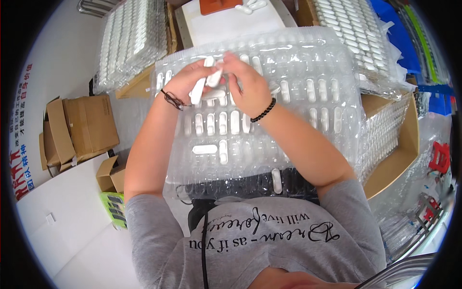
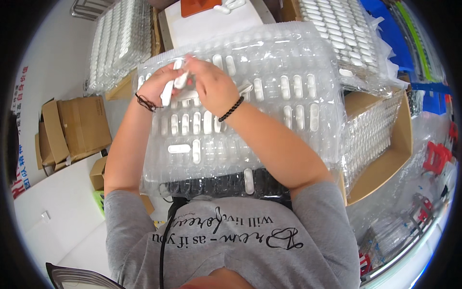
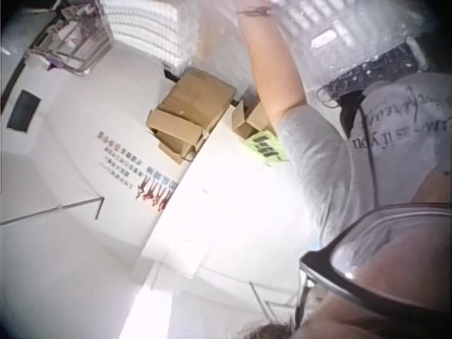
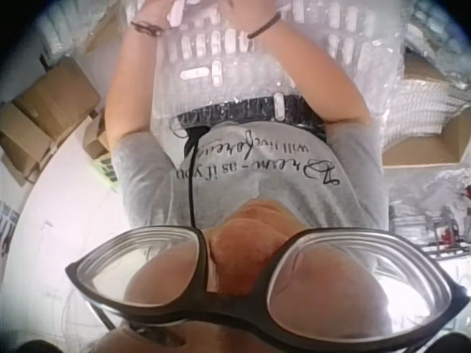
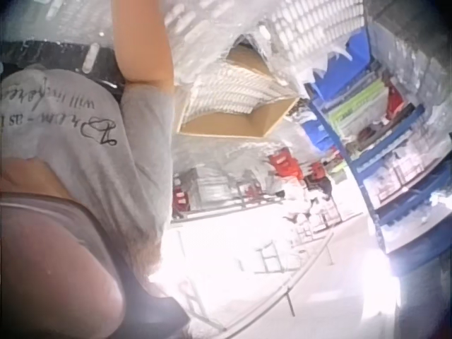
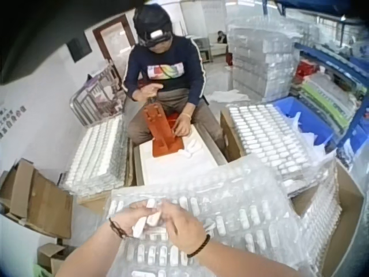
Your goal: The person places small white plastic components into a blister packaging tray by hand.
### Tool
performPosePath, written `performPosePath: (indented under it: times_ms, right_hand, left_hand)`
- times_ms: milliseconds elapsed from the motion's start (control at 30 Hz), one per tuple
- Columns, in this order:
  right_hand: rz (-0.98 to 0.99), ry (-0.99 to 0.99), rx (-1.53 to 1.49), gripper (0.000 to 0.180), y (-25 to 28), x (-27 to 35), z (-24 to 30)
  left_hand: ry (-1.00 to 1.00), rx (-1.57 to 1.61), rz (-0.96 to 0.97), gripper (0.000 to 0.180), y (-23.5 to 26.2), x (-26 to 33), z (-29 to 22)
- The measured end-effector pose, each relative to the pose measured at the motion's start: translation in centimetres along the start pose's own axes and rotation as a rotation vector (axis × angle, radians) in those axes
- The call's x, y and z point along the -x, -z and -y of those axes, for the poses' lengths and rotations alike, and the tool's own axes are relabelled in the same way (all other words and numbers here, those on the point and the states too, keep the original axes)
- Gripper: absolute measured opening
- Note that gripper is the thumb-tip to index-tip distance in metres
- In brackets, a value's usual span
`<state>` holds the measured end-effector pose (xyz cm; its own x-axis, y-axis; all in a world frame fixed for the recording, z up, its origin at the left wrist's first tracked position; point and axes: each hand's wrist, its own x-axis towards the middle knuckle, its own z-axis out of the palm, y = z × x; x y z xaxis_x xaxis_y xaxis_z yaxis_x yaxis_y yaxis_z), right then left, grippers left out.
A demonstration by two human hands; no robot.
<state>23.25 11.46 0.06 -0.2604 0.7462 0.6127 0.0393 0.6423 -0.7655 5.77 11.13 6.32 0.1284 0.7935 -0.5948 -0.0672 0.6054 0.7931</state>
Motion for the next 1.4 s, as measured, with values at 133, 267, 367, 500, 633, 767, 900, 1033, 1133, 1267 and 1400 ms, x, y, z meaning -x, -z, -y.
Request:
performPosePath:
  times_ms: [133,267,367,500,633,767,900,1033,1133,1267,1400]
  right_hand:
    - [0.073,-0.366,0.191,0.060,0.6,0.5,-1.2]
    - [0.373,-0.356,0.529,0.052,-0.4,1.1,-2.4]
    - [0.370,-0.300,0.558,0.040,-0.4,0.9,-2.6]
    - [0.390,-0.330,0.552,0.041,-0.5,0.4,-2.8]
    - [0.442,-0.341,0.592,0.047,-0.9,0.5,-3.3]
    - [0.522,-0.386,0.595,0.057,0.0,-0.1,-2.8]
    - [0.595,-0.391,0.588,0.070,0.4,-0.1,-2.4]
    - [0.604,-0.382,0.603,0.050,0.5,0.3,-2.0]
    - [0.548,-0.413,0.592,0.038,0.2,0.7,-1.8]
    - [0.488,-0.363,0.575,0.028,-0.3,1.3,-2.1]
    - [0.413,-0.386,0.504,0.016,-0.5,1.6,-2.4]
  left_hand:
    - [-0.147,-0.071,-0.213,0.027,1.7,-7.7,-2.2]
    - [-0.260,0.029,-0.370,0.036,4.9,-16.2,-2.9]
    - [-0.138,-0.059,-0.540,0.043,5.2,-20.1,-3.6]
    - [0.036,-0.087,-0.598,0.052,6.0,-22.0,-3.4]
    - [-0.088,0.496,-0.449,0.055,5.6,-20.9,-3.4]
    - [-0.125,0.079,-0.595,0.053,3.3,-15.1,-3.4]
    - [-0.222,-0.131,-0.511,0.040,2.9,-9.7,0.5]
    - [-0.622,-1.222,-0.551,0.039,1.3,-4.0,4.1]
    - [-0.261,-1.348,-0.515,0.044,0.6,-1.7,5.0]
    - [-0.352,-1.388,-0.486,0.040,1.3,-0.8,6.2]
    - [-0.471,-1.419,-0.664,0.037,1.5,-1.8,7.7]
